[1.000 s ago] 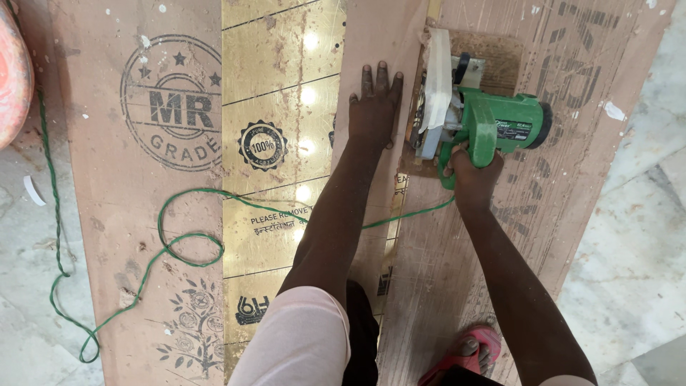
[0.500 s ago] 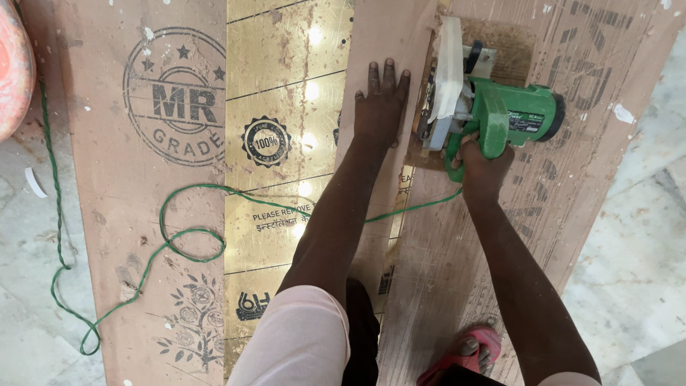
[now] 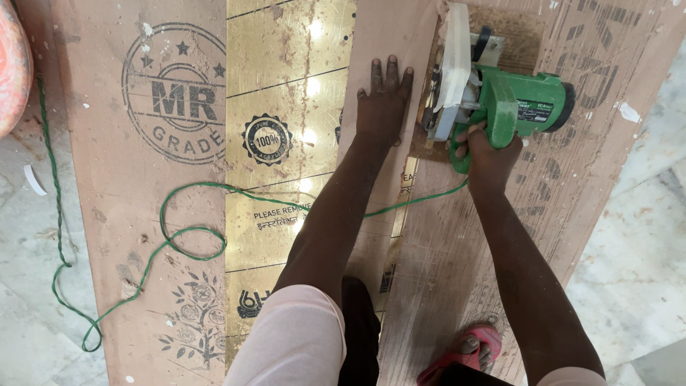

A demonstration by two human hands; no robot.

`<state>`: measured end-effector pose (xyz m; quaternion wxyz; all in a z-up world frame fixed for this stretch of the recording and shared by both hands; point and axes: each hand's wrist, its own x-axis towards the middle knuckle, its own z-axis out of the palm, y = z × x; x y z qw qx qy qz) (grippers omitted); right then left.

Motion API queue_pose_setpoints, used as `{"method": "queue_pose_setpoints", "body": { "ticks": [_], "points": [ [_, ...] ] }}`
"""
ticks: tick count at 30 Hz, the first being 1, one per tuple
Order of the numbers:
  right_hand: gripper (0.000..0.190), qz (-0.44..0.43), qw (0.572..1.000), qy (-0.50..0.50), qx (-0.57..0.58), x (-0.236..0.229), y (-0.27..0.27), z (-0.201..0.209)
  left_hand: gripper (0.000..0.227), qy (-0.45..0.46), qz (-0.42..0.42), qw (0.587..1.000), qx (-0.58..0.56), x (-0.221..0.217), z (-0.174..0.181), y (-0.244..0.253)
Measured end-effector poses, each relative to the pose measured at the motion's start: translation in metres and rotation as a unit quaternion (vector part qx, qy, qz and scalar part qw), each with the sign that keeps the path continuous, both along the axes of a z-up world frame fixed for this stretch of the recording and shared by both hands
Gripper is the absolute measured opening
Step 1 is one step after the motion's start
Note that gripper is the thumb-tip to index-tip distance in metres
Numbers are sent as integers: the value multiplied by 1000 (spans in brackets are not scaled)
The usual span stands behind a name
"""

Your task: The person uses a circular saw to cut a long strip from a large sheet of plywood. After completing the cut, they measure and mark the plywood with a tape measure and a pencil.

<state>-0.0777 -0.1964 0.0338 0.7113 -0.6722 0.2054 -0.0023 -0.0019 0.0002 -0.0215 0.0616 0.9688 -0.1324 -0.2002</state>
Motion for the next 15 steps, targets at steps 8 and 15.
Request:
{"method": "queue_pose_setpoints", "body": {
  "ticks": [8,15],
  "points": [
    [2,-1,1000,-20,18,7,-1,-3,143,2,-4,1000,7,1,0,0],
    [3,-5,999,-28,26,15,-2,-4,142,-1,-6,1000,0,0,-2,0]
  ]
}}
